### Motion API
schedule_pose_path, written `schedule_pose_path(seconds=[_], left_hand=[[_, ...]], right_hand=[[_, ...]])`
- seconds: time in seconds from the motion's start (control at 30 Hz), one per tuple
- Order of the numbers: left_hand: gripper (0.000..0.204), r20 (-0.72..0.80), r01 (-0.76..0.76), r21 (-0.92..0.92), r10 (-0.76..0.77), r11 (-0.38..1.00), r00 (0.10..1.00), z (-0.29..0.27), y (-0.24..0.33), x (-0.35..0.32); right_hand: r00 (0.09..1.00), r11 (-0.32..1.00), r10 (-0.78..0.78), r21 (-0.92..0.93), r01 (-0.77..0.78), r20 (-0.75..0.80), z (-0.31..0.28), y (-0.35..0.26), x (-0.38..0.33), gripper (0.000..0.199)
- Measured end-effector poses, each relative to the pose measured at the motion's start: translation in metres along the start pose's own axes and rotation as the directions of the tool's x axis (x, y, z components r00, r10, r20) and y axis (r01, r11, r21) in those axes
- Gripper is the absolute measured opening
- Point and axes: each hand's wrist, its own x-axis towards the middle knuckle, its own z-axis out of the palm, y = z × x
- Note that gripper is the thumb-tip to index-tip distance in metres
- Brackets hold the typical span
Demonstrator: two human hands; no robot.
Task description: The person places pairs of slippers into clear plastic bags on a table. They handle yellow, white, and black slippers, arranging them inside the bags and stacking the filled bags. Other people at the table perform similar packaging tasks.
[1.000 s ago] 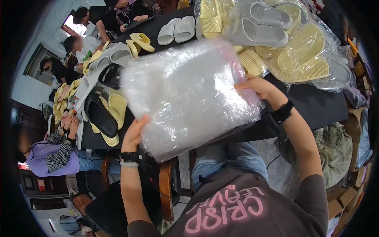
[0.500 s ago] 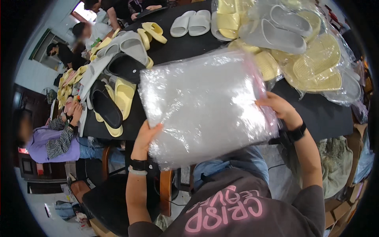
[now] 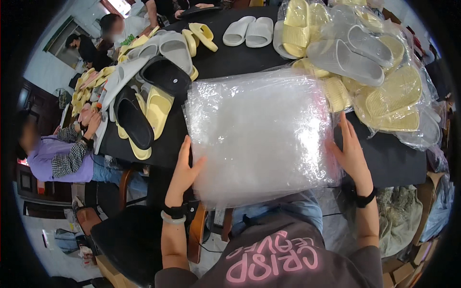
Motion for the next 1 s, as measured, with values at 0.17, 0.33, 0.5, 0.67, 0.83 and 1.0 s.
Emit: schedule_pose_path(seconds=[0.17,0.33,0.5,0.67,0.83,1.0], left_hand=[[0.087,-0.116,-0.111,0.162,0.131,0.981,0.985,0.022,0.008,-0.014],[0.071,0.07,-0.211,0.645,0.219,0.734,0.973,0.022,0.012,-0.018],[0.066,0.082,-0.228,0.586,0.222,0.778,0.971,0.04,-0.015,-0.014],[0.068,0.114,-0.224,0.559,0.193,0.799,0.974,0.032,-0.018,-0.011],[0.065,0.144,-0.358,0.605,0.345,0.711,0.928,-0.023,0.023,0.007],[0.064,0.27,-0.547,0.652,0.514,0.525,0.814,-0.017,0.054,0.071]], right_hand=[[0.946,0.892,-0.314,-0.316,0.322,0.077,0.022,-0.043,-0.008,0.081],[0.927,0.844,-0.279,-0.397,0.361,0.249,0.065,-0.056,-0.009,0.068],[0.94,0.863,-0.256,-0.386,0.328,0.226,0.084,-0.038,-0.007,0.068],[0.94,0.852,-0.262,-0.406,0.331,0.216,0.084,-0.037,-0.008,0.069],[0.928,0.823,-0.261,-0.44,0.358,0.266,0.072,-0.046,0.0,0.074],[0.948,0.863,-0.193,-0.416,0.286,0.252,0.068,-0.054,0.001,0.086]])
